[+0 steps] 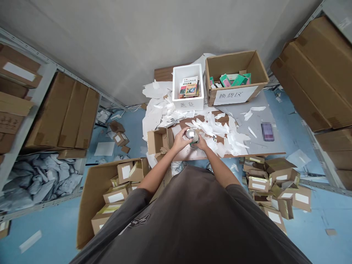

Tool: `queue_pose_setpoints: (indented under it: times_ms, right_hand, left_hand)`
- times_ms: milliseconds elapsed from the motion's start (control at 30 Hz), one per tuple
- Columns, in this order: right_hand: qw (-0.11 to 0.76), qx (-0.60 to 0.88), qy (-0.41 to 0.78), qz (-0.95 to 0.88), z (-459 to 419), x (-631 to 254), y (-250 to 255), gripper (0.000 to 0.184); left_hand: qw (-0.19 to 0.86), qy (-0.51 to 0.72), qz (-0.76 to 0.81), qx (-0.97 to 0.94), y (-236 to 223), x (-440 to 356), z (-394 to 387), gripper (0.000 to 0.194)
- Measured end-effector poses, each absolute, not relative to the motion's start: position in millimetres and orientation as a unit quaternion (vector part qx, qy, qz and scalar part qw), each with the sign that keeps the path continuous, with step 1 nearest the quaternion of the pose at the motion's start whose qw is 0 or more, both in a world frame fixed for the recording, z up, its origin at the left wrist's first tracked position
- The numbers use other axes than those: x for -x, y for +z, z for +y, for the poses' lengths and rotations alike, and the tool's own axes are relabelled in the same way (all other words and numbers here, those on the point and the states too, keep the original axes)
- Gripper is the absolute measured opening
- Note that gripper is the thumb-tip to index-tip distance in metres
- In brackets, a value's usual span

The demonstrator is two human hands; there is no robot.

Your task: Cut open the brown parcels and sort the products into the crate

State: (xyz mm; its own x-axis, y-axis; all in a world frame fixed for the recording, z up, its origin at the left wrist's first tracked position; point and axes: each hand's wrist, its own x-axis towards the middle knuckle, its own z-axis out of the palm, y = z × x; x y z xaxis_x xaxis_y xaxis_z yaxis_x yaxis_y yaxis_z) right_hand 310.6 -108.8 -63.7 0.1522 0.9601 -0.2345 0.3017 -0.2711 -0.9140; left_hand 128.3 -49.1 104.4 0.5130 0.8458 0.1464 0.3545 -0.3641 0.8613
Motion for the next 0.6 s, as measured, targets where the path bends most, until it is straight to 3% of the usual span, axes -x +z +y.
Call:
queue_pose_setpoints:
  times_ms: [167,300,500,600]
  right_hand:
    - [0.370,0.658,0.449,-0.479,-109,-310,-59,0.091]
    - [0.370,0.646,0.445,-0.498,-111,-308,-57,0.080]
    - [0.374,0.640,0.429,-0.516,-113,-302,-59,0.069]
    - [0.375,0.640,0.423,-0.520,-115,-301,-60,0.068]
  left_hand:
    - [0.424,0.302,0.397,-0.756,94,-117,-48,0.066]
    - [0.424,0.272,0.392,-0.770,80,-119,-46,0.065]
    - [0.369,0.164,0.451,-0.796,46,-136,-55,0.096]
    - [0.361,0.111,0.476,-0.794,28,-137,-61,0.095]
